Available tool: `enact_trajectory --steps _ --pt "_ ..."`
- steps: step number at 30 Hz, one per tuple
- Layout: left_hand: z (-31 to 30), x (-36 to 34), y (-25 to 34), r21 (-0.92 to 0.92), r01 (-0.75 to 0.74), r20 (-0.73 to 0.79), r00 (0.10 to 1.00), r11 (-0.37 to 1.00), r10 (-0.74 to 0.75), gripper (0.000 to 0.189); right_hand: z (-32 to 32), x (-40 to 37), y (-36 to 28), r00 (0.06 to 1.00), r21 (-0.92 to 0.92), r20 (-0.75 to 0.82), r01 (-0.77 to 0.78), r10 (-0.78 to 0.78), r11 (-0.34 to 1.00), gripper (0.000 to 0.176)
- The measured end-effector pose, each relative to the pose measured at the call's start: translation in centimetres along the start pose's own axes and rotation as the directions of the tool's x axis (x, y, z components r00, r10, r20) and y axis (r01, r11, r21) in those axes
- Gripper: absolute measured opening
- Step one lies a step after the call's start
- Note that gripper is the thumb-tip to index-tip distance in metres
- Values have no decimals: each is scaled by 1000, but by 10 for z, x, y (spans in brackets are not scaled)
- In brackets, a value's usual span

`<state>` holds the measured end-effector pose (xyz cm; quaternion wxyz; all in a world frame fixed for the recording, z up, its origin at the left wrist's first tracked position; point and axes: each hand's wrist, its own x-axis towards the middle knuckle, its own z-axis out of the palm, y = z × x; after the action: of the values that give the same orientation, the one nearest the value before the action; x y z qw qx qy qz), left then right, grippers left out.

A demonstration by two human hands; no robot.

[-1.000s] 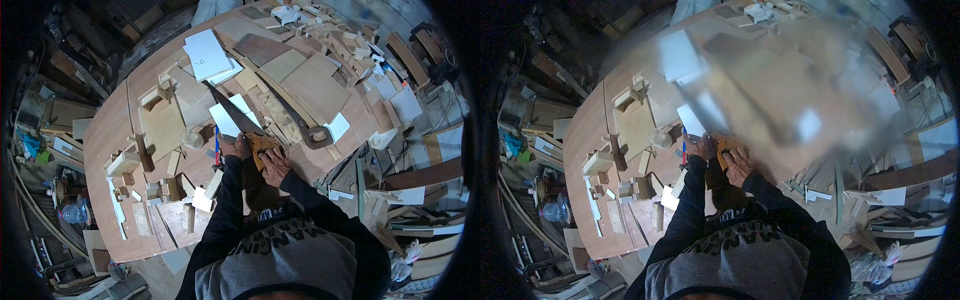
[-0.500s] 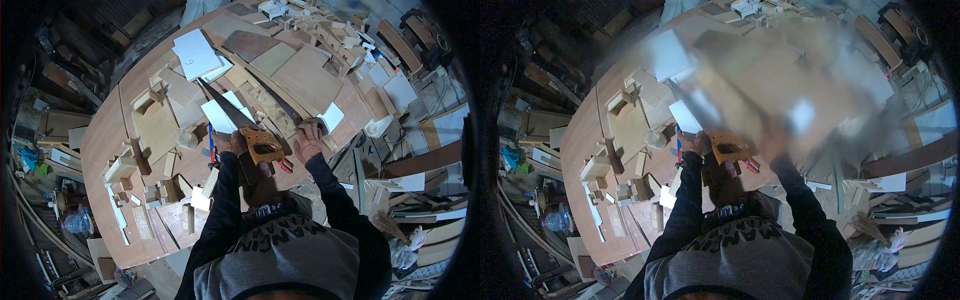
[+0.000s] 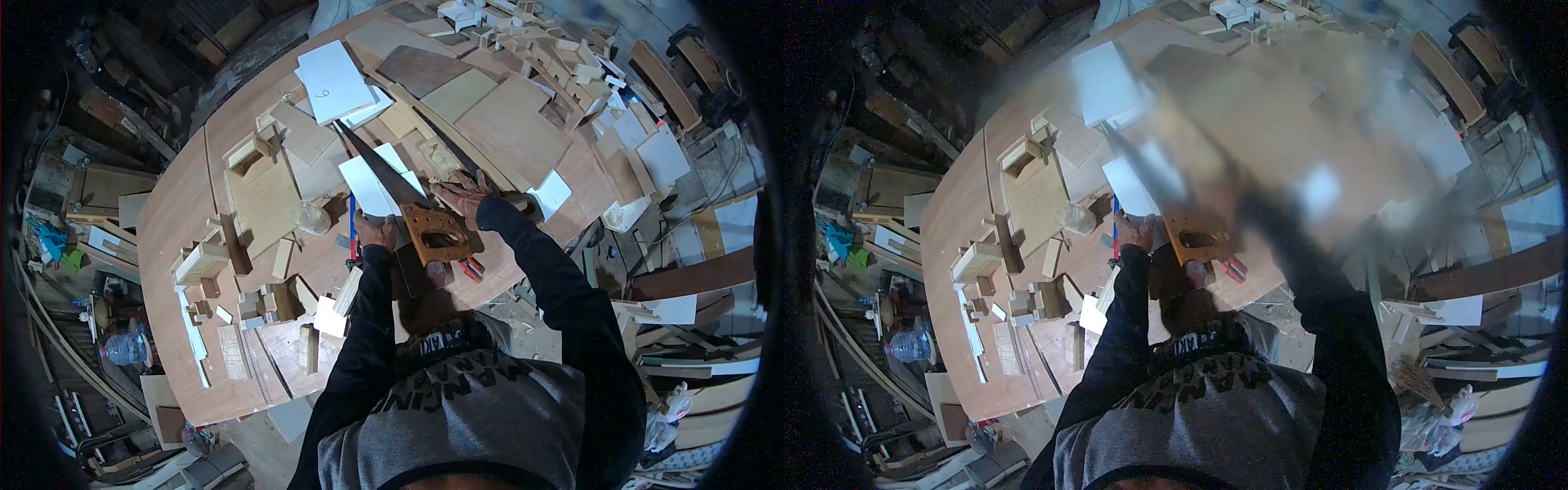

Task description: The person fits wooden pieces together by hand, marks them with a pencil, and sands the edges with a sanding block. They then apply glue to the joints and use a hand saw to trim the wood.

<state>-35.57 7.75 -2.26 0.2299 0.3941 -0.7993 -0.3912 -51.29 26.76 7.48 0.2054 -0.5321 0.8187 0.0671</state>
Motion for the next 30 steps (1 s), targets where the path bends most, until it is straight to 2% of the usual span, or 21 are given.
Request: enact_trajectory --steps 3,5,6,7,8,9,10,11,12,13,15,16,17,19,20,22,23,25,27,29,30 --pt "0 3 -5 -78 58 74 996 995 -52 77 0 5 2 1000 46 -21 -17 18 999 95" --pt "-8 -3 13 9 -17 52 999 1000 17 70 22 16 14 976 25 -219 -2 7 1000 70" --pt "-12 -5 17 9 -14 46 999 1000 14 70 33 19 20 976 22 -219 4 1 1000 70" --pt "-15 -8 22 61 -101 -3 995 993 102 66 41 18 25 948 292 -294 -34 124 956 56" --pt "-18 -10 27 116 -184 -47 981 976 190 61 49 20 30 908 541 -329 -44 260 840 43" --pt "-23 -11 37 115 -178 -53 981 977 185 61 47 18 29 910 536 -329 -41 253 843 43" --pt "-32 -14 49 142 -258 -127 953 956 276 58 41 10 24 761 591 -590 182 267 786 37" --pt "-41 -19 63 178 -332 -196 910 926 364 55 36 1 18 538 566 -783 408 312 716 31" --pt "-51 -25 80 121 -431 -287 847 894 447 52 29 -11 11 743 852 -487 288 459 437 30" --pt "-57 -31 88 125 -424 -291 849 897 442 52 34 -12 5 748 852 -486 290 452 437 30" --pt "-64 -45 93 49 -362 -157 918 931 365 48 44 -11 -8 719 875 -471 453 510 169 23" --pt "-60 -50 87 -172 -279 -70 960 945 271 50 27 -22 -29 762 917 -389 372 519 140 16" --pt "-55 -56 83 -361 -157 21 984 919 176 51 37 -17 -34 774 920 -384 368 502 137 16" --pt "-52 -68 78 -510 -156 117 962 846 248 43 53 -6 -51 835 917 -383 396 394 54 14" --pt "-55 -76 75 -499 -145 99 970 854 222 43 52 -5 -64 853 916 -380 401 359 16 15" --pt "-69 -86 87 -725 132 256 963 676 87 33 47 -5 -85 886 912 -358 400 295 -93 18" --pt "-74 -90 85 -724 134 246 966 677 73 33 47 -6 -91 901 906 -340 391 269 -161 18" --pt "-86 -100 80 -746 269 256 960 609 -110 26 56 4 -99 895 930 -354 367 272 6 19" --pt "-97 -109 72 -780 291 251 956 554 -148 27 63 8 -111 907 927 -370 375 201 12 19" --pt "-100 -117 67 -827 136 94 990 545 -105 26 70 13 -122 917 926 -373 377 139 -3 18" --pt "-103 -119 67 -807 69 4 994 587 -112 24 70 15 -127 883 877 -456 425 111 224 16"
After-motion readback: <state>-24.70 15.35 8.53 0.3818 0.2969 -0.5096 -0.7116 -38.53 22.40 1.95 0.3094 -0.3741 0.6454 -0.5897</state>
